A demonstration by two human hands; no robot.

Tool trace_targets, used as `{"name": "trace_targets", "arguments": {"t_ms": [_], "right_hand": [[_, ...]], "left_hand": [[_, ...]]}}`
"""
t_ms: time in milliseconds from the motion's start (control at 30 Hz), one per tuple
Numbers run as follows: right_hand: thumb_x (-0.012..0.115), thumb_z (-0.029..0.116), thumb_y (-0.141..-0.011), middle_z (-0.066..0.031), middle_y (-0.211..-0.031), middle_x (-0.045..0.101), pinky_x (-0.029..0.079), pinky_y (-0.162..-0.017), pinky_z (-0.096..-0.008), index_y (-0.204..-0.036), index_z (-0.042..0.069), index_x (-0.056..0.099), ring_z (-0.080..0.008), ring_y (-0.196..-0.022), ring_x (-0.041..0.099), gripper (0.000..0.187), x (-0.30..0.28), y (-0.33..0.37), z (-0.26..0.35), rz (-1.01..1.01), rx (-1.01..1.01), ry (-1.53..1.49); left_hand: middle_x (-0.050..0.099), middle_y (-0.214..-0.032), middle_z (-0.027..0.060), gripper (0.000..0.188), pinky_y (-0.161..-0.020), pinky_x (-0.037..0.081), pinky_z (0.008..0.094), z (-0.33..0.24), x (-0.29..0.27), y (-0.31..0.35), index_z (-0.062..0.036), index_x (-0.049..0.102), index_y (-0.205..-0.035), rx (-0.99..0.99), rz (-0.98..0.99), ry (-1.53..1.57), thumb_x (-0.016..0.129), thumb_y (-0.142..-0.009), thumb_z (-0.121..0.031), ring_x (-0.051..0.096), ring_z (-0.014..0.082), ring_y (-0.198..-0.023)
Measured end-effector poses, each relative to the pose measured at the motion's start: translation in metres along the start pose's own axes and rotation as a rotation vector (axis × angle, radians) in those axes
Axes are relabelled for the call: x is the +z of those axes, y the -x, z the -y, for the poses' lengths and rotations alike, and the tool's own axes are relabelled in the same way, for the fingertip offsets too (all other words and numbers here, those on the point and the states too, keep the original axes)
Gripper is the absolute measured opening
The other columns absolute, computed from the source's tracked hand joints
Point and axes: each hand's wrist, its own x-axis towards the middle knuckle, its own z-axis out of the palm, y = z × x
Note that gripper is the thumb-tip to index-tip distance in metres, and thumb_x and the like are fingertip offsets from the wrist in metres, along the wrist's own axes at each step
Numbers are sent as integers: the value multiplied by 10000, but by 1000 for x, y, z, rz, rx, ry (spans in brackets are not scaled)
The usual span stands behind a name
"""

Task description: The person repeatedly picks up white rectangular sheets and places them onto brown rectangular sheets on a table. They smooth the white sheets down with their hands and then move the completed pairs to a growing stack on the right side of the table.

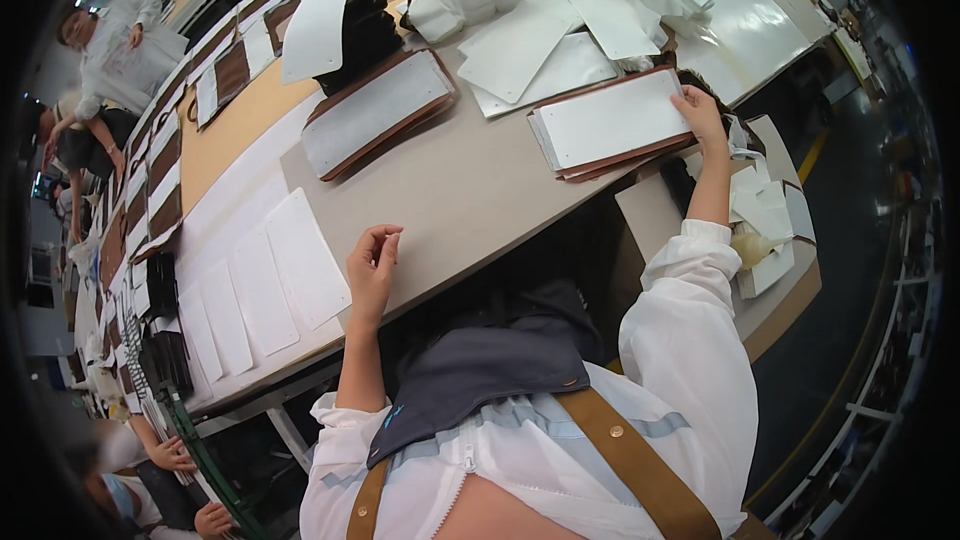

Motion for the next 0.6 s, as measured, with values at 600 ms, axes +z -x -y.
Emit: {"name": "trace_targets", "arguments": {"t_ms": [600], "right_hand": [[741, 113, -862, -151, -1244, 591, 436, -1038, -453, -1153, 19, 669, -343, -1198, 540, 314, 291, 173, 110, 108, -760, 230]], "left_hand": [[624, -1260, 122, 482, -994, 447, 438, 11, -16, -160, -46, 623, -1258, 588, -200, -850, 808, -853, -230, 564, 321, -1193]]}}
